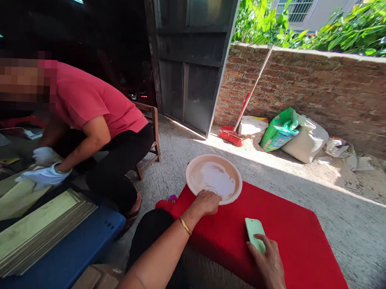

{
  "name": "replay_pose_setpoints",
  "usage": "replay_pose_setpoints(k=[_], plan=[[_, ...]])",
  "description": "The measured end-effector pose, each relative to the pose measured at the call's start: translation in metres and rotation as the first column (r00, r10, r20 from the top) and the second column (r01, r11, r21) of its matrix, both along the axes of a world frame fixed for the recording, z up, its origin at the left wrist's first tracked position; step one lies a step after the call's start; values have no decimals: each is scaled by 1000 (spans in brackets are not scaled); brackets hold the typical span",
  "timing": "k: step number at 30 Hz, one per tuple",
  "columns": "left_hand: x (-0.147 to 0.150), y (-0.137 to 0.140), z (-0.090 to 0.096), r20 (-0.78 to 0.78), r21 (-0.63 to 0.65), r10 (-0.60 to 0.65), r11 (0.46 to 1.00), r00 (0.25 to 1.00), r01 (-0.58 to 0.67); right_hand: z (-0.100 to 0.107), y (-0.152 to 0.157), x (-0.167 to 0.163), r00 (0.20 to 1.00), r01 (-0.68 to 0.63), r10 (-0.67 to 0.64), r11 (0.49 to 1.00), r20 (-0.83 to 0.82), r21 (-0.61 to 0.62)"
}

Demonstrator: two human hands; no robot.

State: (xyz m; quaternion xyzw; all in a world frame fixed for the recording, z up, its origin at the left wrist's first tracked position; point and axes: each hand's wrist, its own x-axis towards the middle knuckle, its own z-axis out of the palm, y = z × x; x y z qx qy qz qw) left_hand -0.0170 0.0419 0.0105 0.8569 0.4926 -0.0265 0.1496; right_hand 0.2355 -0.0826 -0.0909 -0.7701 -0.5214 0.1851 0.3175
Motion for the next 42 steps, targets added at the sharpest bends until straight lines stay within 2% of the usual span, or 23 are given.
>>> replay_pose_setpoints(k=[3, 5, 7, 9, 12, 14, 16, 18, 20, 22, 24, 25, 27, 30, 32, 34, 36, 38, 42], plan=[[0, -1, 2, -8, 9, -2, 1000, 1000, 2, -1, -15, -48, 980, -199, 200, 979, -23, 39], [-1, -2, 2, -15, 14, -9, 1000, 1000, 9, 2, -21, -77, 932, -356, 358, 933, -53, 42], [-1, -2, 1, -19, 18, -16, 1000, 1000, 16, 6, -22, -87, 887, -449, 452, 892, -99, 47], [-1, -2, 0, -17, 25, -17, 1000, 1000, 18, 8, -17, -74, 906, -400, 406, 914, -120, 69], [-1, 0, -4, -9, 31, -15, 999, 1000, 16, 6, -6, -30, 985, -152, 159, 983, -71, 102], [-1, 1, -6, -5, 26, -16, 1000, 1000, 16, 2, -1, -6, 1000, -17, 18, 996, -18, 84], [-1, 2, -7, -5, 25, -16, 1000, 1000, 16, -2, -2, -1, 999, 30, -31, 998, 23, 54], [-1, 3, -7, -6, 30, -15, 999, 1000, 15, -6, -9, -18, 999, -34, 32, 998, 28, 53], [-1, 2, -6, -11, 40, -16, 999, 1000, 17, -6, -20, -50, 985, -170, 170, 982, 16, 80], [-1, 1, -5, -19, 46, -18, 999, 1000, 19, -4, -29, -82, 947, -320, 322, 942, -9, 98], [-1, 0, -3, -27, 46, -19, 999, 999, 21, 0, -32, -98, 904, -418, 424, 903, -52, 97], [-1, 0, -3, -28, 45, -20, 999, 999, 21, 3, -31, -98, 896, -430, 437, 898, -75, 96], [-1, -1, -2, -27, 39, -19, 999, 999, 20, 7, -24, -82, 922, -365, 374, 926, -102, 102], [-1, -1, -2, -16, 26, -9, 1000, 1000, 10, 9, -7, -33, 988, -136, 143, 984, -53, 112], [-1, 0, -3, -9, 17, -3, 1000, 1000, 3, 8, 1, -5, 1000, 3, -3, 995, 6, 95], [-1, 0, -3, -2, 13, 0, 1000, 1000, 0, 4, 3, 5, 996, 74, -78, 995, 45, 69], [-1, 0, -4, -1, 15, 0, 1000, 1000, 0, 0, -2, -7, 998, 39, -42, 998, 49, 56], [-1, 0, -4, -6, 21, 2, 1000, 1000, -2, -3, -10, -32, 996, -88, 86, 994, 20, 64], [-1, -2, -3, -19, 34, 5, 999, 1000, -4, -3, -18, -73, 932, -348, 353, 935, -78, 71]])
